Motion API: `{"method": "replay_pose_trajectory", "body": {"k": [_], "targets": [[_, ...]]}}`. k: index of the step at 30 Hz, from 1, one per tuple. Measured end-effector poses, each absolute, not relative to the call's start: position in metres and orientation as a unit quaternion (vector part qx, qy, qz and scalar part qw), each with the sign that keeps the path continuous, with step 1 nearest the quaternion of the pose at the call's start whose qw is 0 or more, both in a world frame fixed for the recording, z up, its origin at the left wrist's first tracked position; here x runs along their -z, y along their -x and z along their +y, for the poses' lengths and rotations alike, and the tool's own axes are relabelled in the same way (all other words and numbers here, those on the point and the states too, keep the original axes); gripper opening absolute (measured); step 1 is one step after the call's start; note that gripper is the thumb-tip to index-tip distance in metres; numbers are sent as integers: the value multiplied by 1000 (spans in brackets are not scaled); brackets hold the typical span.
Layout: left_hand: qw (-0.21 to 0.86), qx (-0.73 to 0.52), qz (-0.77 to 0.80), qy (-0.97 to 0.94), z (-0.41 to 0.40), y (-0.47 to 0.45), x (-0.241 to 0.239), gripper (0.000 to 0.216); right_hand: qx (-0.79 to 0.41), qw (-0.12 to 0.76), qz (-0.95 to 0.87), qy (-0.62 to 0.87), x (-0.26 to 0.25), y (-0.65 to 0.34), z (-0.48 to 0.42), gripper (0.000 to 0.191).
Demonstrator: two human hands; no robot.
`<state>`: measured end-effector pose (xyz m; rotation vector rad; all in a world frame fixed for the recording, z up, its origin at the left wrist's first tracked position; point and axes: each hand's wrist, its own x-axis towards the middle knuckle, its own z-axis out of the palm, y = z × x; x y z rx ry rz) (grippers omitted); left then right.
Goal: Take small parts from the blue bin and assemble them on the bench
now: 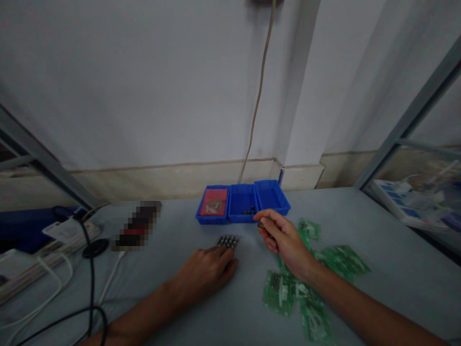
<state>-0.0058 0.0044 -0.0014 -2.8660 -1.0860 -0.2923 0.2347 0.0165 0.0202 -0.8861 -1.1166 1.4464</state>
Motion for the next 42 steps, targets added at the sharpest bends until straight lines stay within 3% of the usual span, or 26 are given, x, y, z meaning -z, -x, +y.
{"method": "replay_pose_trajectory", "body": {"k": [21,32,42], "targets": [[36,98,-351,931,4,5,2,20,-493,508,-563,426,-21,-236,15,28],[32,84,-355,931,3,4,-5,18,-288,523,-685,417,-24,-234,6,7],[35,86,-350,932,4,5,-1,19,-420,518,-612,425,-23,-234,10,17]]}}
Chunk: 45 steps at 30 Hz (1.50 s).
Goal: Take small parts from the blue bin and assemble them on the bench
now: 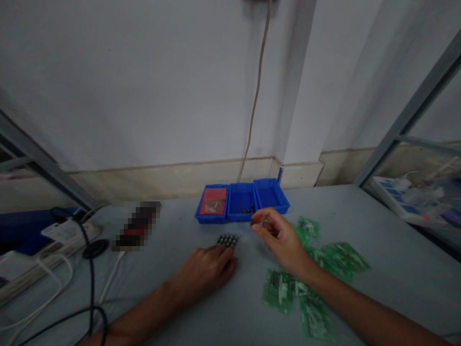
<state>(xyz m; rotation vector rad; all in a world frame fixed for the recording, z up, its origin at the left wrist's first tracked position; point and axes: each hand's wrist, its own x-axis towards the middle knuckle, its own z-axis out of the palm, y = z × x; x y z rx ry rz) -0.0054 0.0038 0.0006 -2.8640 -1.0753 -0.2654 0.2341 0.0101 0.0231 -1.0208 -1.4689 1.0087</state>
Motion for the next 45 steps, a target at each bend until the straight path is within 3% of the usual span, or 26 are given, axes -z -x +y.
{"method": "replay_pose_trajectory", "body": {"k": [12,23,29,38,45], "targets": [[48,110,-341,932,4,6,0,27,-575,527,-489,390,-24,-233,15,26],[35,88,-352,931,3,5,-2,19,-587,527,-475,390,-24,-233,14,29],[35,113,-346,931,3,5,-2,26,-580,531,-475,394,-24,-233,15,30],[42,111,-337,934,4,6,0,29,-518,511,-547,413,-22,-236,14,31],[51,106,-338,934,3,5,-4,28,-353,521,-654,421,-23,-234,10,11]]}}
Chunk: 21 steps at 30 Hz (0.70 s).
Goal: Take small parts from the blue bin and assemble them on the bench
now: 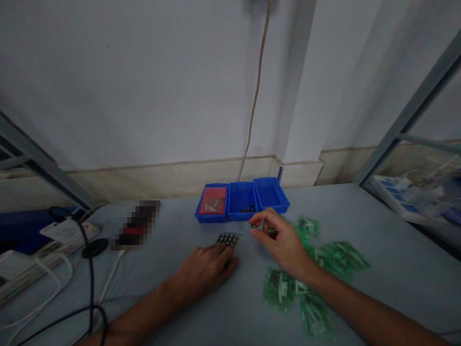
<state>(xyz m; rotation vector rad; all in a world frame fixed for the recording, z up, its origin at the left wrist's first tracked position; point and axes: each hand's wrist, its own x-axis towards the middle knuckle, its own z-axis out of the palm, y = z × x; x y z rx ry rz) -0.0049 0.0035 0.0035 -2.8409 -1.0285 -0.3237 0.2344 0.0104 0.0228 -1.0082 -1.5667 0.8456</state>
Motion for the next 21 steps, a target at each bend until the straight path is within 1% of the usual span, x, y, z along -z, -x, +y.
{"method": "replay_pose_trajectory", "body": {"k": [3,5,12,16,21], "targets": [[57,103,-335,935,3,5,-4,27,-333,512,-675,414,-24,-234,9,8],[64,102,-335,935,3,5,-4,28,-342,505,-672,420,-24,-234,8,9],[69,109,-327,936,3,6,-1,28,-461,500,-605,415,-20,-234,11,25],[70,97,-332,936,4,6,-1,21,-521,501,-567,395,-20,-233,12,26],[66,92,-333,936,3,6,-3,14,-541,506,-542,396,-21,-233,14,25]]}}
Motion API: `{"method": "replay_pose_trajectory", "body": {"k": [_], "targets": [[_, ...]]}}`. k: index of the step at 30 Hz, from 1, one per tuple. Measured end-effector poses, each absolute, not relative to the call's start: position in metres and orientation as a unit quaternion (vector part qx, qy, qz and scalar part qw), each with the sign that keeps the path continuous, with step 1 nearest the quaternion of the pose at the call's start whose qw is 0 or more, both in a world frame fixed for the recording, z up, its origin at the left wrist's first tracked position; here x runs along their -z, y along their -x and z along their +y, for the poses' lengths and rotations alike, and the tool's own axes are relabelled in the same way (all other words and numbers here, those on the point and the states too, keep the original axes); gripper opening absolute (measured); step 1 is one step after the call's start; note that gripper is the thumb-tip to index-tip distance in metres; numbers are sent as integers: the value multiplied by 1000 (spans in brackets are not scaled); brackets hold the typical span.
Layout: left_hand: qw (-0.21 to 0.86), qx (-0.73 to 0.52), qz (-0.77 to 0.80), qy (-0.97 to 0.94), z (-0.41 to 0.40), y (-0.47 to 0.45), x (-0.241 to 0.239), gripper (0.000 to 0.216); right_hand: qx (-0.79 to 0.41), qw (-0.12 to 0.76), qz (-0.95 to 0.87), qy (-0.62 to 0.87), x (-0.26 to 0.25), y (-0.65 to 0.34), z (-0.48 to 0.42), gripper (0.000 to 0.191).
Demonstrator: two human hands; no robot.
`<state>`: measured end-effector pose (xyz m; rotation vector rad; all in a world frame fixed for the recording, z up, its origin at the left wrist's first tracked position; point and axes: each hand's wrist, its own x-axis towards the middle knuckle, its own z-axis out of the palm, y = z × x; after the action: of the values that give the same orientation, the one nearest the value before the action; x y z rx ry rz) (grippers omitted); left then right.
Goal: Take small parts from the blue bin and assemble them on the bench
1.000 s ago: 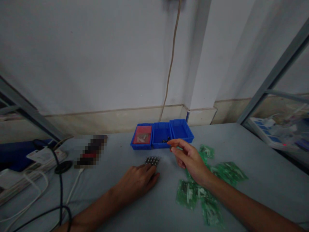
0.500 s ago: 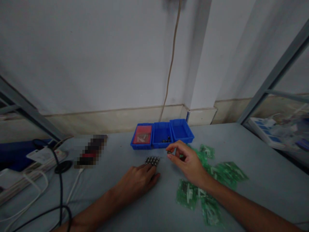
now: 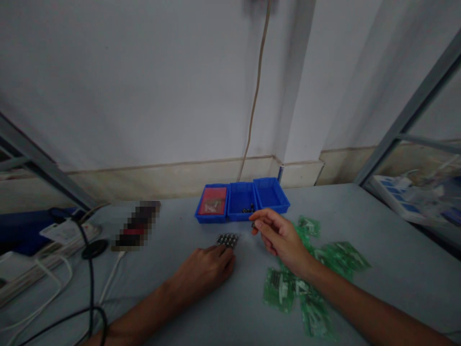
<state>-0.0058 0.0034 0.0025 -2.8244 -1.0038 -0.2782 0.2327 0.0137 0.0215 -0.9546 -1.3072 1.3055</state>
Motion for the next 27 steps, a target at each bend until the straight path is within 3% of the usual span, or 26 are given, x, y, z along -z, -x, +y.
{"method": "replay_pose_trajectory", "body": {"k": [18,22,27], "targets": [[83,104,-326,936,3,6,-1,17,-605,502,-496,370,-20,-233,15,24],[88,112,-323,936,4,7,1,17,-535,486,-561,403,-21,-234,13,25],[110,101,-342,928,3,6,-1,19,-342,477,-699,408,-23,-234,8,20]]}}
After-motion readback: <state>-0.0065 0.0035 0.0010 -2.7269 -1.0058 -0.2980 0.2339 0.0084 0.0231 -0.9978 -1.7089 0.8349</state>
